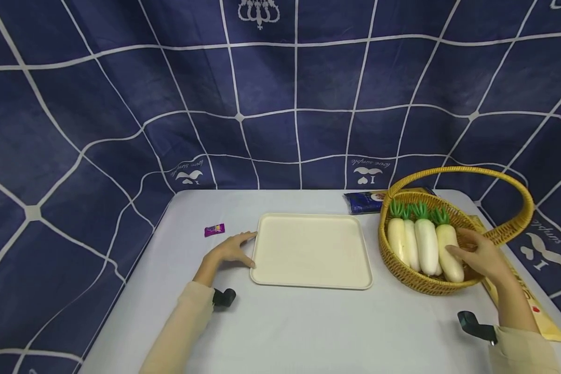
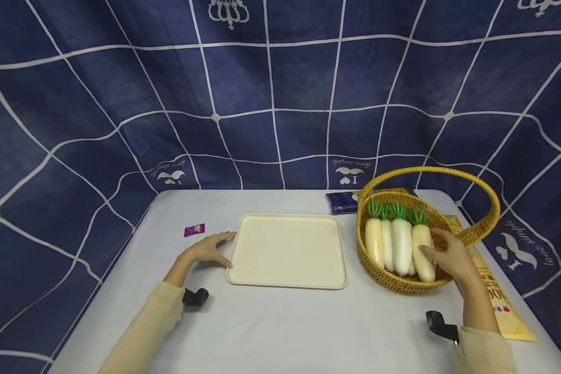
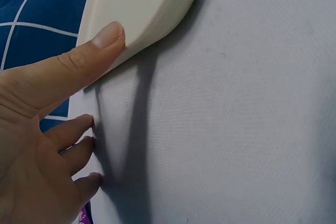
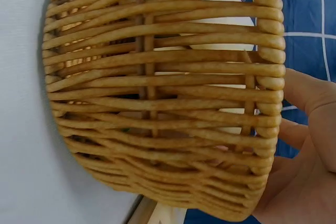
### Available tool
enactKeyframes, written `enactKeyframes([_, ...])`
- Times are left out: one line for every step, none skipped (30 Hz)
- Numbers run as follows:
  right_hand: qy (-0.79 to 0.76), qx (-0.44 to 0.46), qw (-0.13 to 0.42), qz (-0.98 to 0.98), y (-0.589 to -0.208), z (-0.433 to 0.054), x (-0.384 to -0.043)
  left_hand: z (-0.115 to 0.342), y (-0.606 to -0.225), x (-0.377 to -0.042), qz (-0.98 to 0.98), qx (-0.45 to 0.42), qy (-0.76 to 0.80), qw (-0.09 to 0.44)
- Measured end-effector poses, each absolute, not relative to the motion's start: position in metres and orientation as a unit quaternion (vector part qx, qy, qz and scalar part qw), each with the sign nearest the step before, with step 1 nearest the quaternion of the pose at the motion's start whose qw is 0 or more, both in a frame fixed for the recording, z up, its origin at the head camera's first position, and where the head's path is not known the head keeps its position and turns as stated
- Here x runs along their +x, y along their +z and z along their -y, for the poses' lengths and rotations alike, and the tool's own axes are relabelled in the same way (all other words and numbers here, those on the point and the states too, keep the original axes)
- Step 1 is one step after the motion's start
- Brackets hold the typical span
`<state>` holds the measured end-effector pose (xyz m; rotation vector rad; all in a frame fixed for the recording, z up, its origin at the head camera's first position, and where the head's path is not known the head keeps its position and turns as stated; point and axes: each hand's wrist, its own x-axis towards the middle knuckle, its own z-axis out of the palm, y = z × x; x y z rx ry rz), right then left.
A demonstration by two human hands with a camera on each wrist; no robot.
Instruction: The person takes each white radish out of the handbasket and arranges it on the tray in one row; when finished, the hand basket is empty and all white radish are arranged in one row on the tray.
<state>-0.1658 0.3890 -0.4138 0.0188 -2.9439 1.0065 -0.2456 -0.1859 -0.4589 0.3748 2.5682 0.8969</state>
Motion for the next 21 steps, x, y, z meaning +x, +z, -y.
enactKeyframes([0.324, 0.012, 0.008, 0.946, -0.414, -0.389, -0.168, 0.186, -0.458, -0.246, -0.915, 0.13, 0.322, 0.203])
enactKeyframes([0.328, 0.018, -0.001, 0.944, -0.414, -0.39, -0.17, 0.186, -0.458, -0.246, -0.915, 0.13, 0.322, 0.208])
enactKeyframes([0.33, 0.023, -0.008, 0.944, -0.415, -0.391, -0.171, 0.186, -0.458, -0.246, -0.914, 0.13, 0.321, 0.212])
enactKeyframes([0.332, 0.025, -0.016, 0.943, -0.415, -0.391, -0.172, 0.186, -0.458, -0.247, -0.913, 0.131, 0.321, 0.216])
enactKeyframes([0.334, 0.025, -0.025, 0.942, -0.415, -0.392, -0.173, 0.186, -0.458, -0.247, -0.912, 0.131, 0.32, 0.219])
enactKeyframes([0.337, 0.02, -0.036, 0.941, -0.415, -0.392, -0.174, 0.186, -0.458, -0.248, -0.912, 0.129, 0.318, 0.223])
enactKeyframes([0.337, 0.015, -0.045, 0.94, -0.415, -0.393, -0.175, 0.186, -0.458, -0.248, -0.912, 0.13, 0.317, 0.225])
enactKeyframes([0.339, 0.009, -0.053, 0.939, -0.414, -0.393, -0.175, 0.185, -0.458, -0.249, -0.912, 0.132, 0.315, 0.226])
enactKeyframes([0.34, 0.003, -0.062, 0.938, -0.414, -0.394, -0.176, 0.185, -0.458, -0.249, -0.913, 0.134, 0.312, 0.226])
enactKeyframes([0.342, -0.003, -0.069, 0.937, -0.413, -0.394, -0.177, 0.185, -0.458, -0.249, -0.914, 0.134, 0.31, 0.226])
enactKeyframes([0.343, -0.009, -0.075, 0.936, -0.413, -0.394, -0.178, 0.185, -0.458, -0.25, -0.915, 0.135, 0.306, 0.224])
enactKeyframes([0.344, -0.014, -0.08, 0.935, -0.412, -0.394, -0.178, 0.184, -0.458, -0.25, -0.917, 0.134, 0.303, 0.223])
enactKeyframes([0.347, -0.018, -0.085, 0.934, -0.412, -0.394, -0.179, 0.184, -0.458, -0.25, -0.918, 0.133, 0.301, 0.222])
enactKeyframes([0.349, -0.02, -0.089, 0.933, -0.412, -0.395, -0.18, 0.184, -0.458, -0.251, -0.918, 0.131, 0.3, 0.222])
enactKeyframes([0.349, -0.023, -0.092, 0.932, -0.411, -0.395, -0.181, 0.183, -0.457, -0.251, -0.919, 0.129, 0.298, 0.223])
enactKeyframes([0.35, -0.025, -0.095, 0.932, -0.411, -0.395, -0.181, 0.183, -0.457, -0.252, -0.92, 0.128, 0.296, 0.223])
enactKeyframes([0.35, -0.027, -0.098, 0.931, -0.411, -0.396, -0.182, 0.183, -0.457, -0.252, -0.921, 0.127, 0.294, 0.223])
enactKeyframes([0.35, -0.027, -0.1, 0.931, -0.41, -0.396, -0.182, 0.182, -0.456, -0.252, -0.921, 0.126, 0.292, 0.223])
enactKeyframes([0.348, -0.027, -0.101, 0.932, -0.41, -0.397, -0.182, 0.182, -0.456, -0.252, -0.922, 0.126, 0.289, 0.223])
enactKeyframes([0.345, -0.026, -0.102, 0.933, -0.409, -0.397, -0.182, 0.182, -0.455, -0.253, -0.923, 0.126, 0.286, 0.223])
enactKeyframes([0.343, -0.026, -0.103, 0.933, -0.409, -0.397, -0.183, 0.181, -0.455, -0.253, -0.925, 0.126, 0.281, 0.221])
